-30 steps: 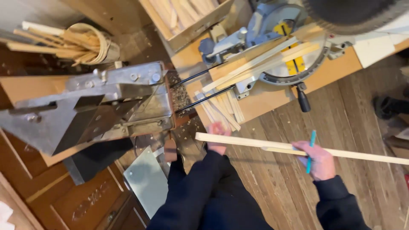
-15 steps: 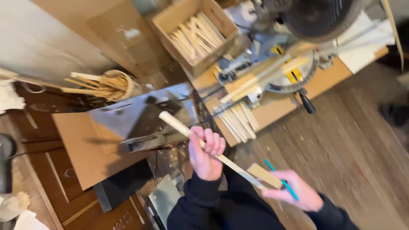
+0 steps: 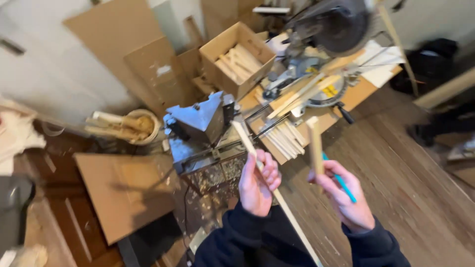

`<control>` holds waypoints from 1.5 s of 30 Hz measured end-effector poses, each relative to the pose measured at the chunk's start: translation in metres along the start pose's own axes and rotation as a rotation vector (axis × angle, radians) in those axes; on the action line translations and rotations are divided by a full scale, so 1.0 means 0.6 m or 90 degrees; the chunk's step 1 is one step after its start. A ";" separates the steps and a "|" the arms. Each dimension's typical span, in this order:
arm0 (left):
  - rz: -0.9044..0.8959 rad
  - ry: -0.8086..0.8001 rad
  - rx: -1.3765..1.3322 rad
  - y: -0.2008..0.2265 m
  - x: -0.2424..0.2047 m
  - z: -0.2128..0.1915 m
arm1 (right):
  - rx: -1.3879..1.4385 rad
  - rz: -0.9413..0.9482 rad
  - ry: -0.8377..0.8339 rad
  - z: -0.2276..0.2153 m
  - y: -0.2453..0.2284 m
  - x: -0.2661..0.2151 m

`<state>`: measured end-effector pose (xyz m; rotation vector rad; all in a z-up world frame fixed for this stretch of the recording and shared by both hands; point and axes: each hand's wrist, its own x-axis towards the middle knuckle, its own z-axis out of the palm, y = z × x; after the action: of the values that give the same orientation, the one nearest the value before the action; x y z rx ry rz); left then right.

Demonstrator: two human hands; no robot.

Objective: Cutting and marking wood trim pieces for framing using a manual chopper and marking tools.

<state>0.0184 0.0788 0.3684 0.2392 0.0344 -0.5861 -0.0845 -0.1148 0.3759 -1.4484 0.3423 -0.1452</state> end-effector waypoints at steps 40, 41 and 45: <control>-0.031 0.013 0.215 -0.031 -0.077 -0.016 | -0.409 -0.325 0.217 0.193 -0.036 -0.112; -0.010 -0.012 0.225 -0.028 -0.076 -0.013 | -0.410 -0.354 0.229 0.195 -0.028 -0.109; 0.026 -0.047 0.240 -0.005 -0.082 0.031 | -0.410 -0.405 0.256 0.202 -0.015 -0.105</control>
<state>-0.0248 0.0987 0.3908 0.5832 -0.1542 -0.5582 -0.1048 0.0176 0.4038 -2.1361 0.2475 -0.9167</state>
